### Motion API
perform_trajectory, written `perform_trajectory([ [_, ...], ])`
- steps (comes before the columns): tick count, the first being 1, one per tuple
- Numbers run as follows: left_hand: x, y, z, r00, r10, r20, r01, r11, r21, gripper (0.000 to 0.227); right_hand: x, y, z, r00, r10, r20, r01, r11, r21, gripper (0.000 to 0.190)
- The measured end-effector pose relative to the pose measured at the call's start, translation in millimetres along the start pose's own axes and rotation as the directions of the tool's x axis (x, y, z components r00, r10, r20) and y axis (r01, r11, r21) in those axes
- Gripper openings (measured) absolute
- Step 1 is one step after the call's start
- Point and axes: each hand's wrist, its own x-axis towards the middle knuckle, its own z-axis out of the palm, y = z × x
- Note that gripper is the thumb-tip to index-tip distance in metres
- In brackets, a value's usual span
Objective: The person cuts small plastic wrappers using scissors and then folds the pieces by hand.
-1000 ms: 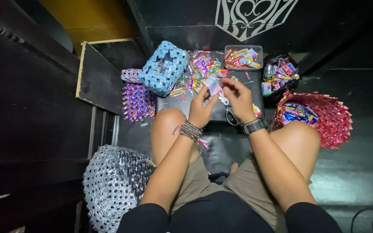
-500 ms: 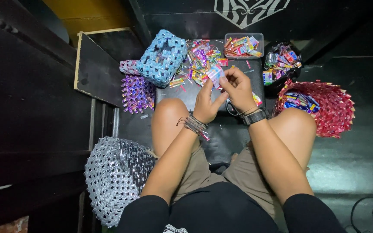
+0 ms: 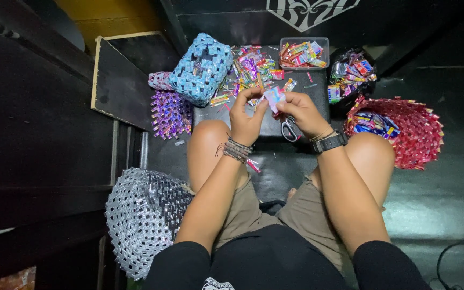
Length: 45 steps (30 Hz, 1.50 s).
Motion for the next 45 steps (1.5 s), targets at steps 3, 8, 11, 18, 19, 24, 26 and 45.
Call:
perform_trajectory([
  [3, 1, 1, -3, 1.000, 0.007, 0.019, -0.008, 1.000, 0.027, 0.028, 2, 9, -5, 0.995, 0.028, 0.098, -0.015, 0.991, -0.131, 0.016],
  [8, -2, -1, -5, 0.993, -0.041, 0.109, 0.043, 0.999, -0.015, 0.026, 1, 4, -1, 0.998, -0.016, 0.060, 0.026, 0.987, -0.159, 0.013],
  [11, -3, -4, -3, 0.995, -0.036, 0.097, 0.036, 0.999, 0.000, 0.023, 1, 0, 2, 0.994, -0.087, 0.065, 0.101, 0.956, -0.276, 0.012],
  [18, 12, -2, -20, 0.991, 0.076, -0.106, -0.053, 0.977, 0.206, 0.009, 8, -35, 38, 0.889, -0.378, 0.260, 0.342, 0.171, -0.924, 0.019],
  [19, 15, 0, -22, 0.992, 0.071, -0.103, -0.049, 0.977, 0.207, 0.009, 10, -34, 43, 0.891, -0.375, 0.256, 0.340, 0.176, -0.924, 0.019],
  [24, 21, 13, -32, 0.973, 0.227, -0.041, -0.195, 0.904, 0.379, 0.018, 22, -25, 56, 0.616, -0.515, 0.597, 0.340, -0.509, -0.791, 0.007],
  [26, 21, 13, -32, 0.965, 0.264, 0.001, -0.239, 0.869, 0.433, 0.019, 25, -19, 51, 0.564, -0.509, 0.651, 0.384, -0.536, -0.752, 0.009],
  [45, 13, 3, -55, 0.773, 0.635, 0.006, -0.514, 0.620, 0.592, 0.027, 37, -51, 70, 0.283, -0.530, 0.799, 0.490, -0.636, -0.595, 0.027],
])
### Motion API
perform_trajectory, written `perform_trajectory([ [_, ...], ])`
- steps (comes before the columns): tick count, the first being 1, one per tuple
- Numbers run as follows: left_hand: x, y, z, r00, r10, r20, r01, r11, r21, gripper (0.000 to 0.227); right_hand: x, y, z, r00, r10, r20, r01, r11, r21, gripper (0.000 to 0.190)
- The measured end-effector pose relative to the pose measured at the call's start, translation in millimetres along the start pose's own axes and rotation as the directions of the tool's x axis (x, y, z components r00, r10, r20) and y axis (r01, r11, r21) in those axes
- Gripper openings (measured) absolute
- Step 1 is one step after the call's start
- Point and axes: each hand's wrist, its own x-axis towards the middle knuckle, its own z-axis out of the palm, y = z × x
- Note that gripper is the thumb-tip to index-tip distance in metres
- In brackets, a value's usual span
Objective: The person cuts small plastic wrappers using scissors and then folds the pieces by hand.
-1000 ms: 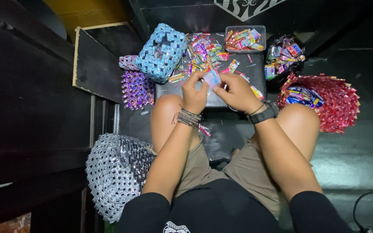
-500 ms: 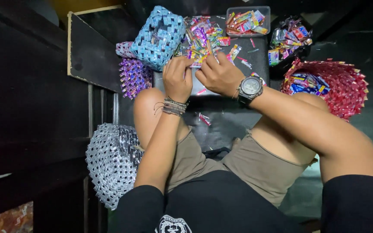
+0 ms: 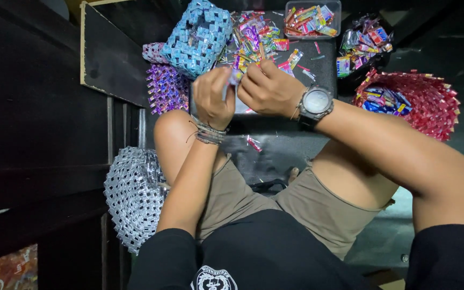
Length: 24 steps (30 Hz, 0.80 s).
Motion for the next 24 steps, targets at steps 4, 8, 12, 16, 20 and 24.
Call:
perform_trajectory([
  [4, 0, 4, 1, 0.994, 0.105, 0.043, -0.103, 0.993, -0.054, 0.027, -8, 10, -4, 0.997, 0.021, 0.081, -0.046, 0.944, 0.328, 0.016],
  [8, 12, 13, -9, 0.984, -0.065, 0.165, 0.098, 0.975, -0.200, 0.031, -11, 13, -6, 0.892, 0.209, 0.400, -0.436, 0.628, 0.644, 0.008],
  [12, 13, 14, -14, 0.922, -0.242, 0.304, 0.354, 0.845, -0.402, 0.039, -9, 17, -10, 0.694, 0.343, 0.633, -0.697, 0.100, 0.710, 0.016],
  [16, 21, 12, -18, 0.883, -0.350, 0.313, 0.456, 0.798, -0.394, 0.031, -32, 16, 23, 0.602, 0.287, 0.745, -0.750, -0.117, 0.651, 0.010],
  [20, 33, 2, -10, 0.881, -0.390, 0.269, 0.466, 0.815, -0.345, 0.025, -25, 22, 29, 0.579, 0.150, 0.801, -0.742, -0.309, 0.595, 0.011],
  [24, 44, -27, 9, 0.866, -0.442, 0.233, 0.494, 0.827, -0.267, 0.025, 1, 33, 12, 0.542, 0.186, 0.819, -0.685, -0.466, 0.560, 0.018],
])
